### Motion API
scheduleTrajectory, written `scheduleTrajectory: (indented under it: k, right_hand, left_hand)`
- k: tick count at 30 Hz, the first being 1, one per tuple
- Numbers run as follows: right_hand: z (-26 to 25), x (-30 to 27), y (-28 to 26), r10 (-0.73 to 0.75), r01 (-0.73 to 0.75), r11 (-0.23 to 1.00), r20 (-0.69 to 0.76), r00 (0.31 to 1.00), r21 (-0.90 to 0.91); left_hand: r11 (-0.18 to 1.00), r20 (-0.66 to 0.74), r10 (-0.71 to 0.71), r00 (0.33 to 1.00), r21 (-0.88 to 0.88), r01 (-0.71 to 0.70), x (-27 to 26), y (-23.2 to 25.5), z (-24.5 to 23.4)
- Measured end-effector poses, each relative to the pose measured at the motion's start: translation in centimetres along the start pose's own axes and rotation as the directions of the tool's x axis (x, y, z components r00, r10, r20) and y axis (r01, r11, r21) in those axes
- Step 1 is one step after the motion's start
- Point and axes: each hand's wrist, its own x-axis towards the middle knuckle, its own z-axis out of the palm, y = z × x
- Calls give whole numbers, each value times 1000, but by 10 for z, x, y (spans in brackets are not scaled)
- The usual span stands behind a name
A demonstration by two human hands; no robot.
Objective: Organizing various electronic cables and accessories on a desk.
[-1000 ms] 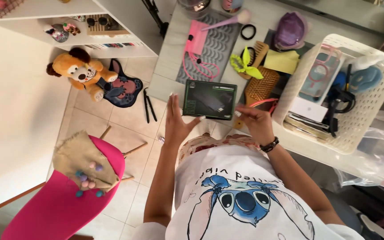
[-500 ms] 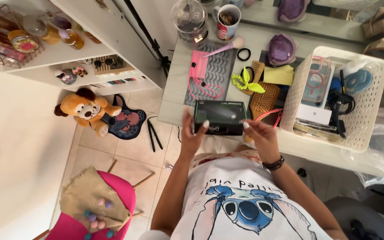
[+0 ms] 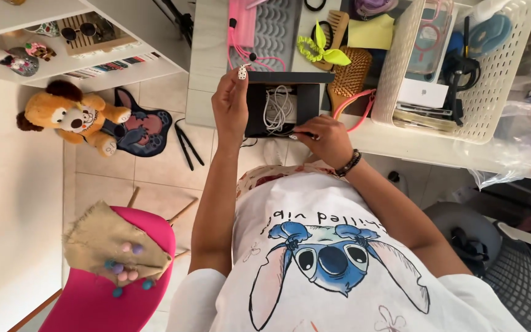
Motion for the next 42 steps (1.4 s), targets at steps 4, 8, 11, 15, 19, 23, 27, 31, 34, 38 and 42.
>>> scheduleTrajectory:
  k: [4,8,11,15,19,23,27,31,34,38,42]
  right_hand:
    - [-9,-2,-5,-53,56,998,-82,995,32]
    - [-7,-38,75,564,-367,527,7,825,767]
    - [-23,-18,39,691,-418,279,121,713,865]
    - [-14,-12,14,139,-150,931,56,989,333]
    - [8,-29,31,-96,97,965,17,995,-244]
    - [7,-38,39,-187,167,946,-46,981,-278]
    - [0,-40,38,-264,256,918,16,964,-303]
    - [2,-43,38,-250,253,909,51,967,-331]
    - [-11,-32,21,-214,229,872,85,973,-433]
    - [-9,-33,28,-163,180,950,90,983,-254]
    - [-12,-41,25,118,-126,990,-129,985,-57]
  left_hand:
    - [996,-31,-93,995,-17,92,-6,0,-2]
    - [995,-12,-78,997,-60,77,-31,-20,-18]
    - [1000,21,-26,999,-14,26,-62,-45,-34]
    - [971,53,-20,998,240,6,-88,-32,-35]
    - [755,240,129,962,606,-252,-81,-18,-38]
    - [540,439,211,873,692,-478,-83,-62,-58]
    - [488,475,335,814,652,-581,-87,-91,-64]
    - [431,498,437,749,615,-660,-78,-99,-66]
    - [415,545,413,730,601,-683,-81,-93,-74]
    - [328,589,379,714,636,-698,-67,-62,-50]
    - [295,672,176,720,661,-690,-53,-17,0]
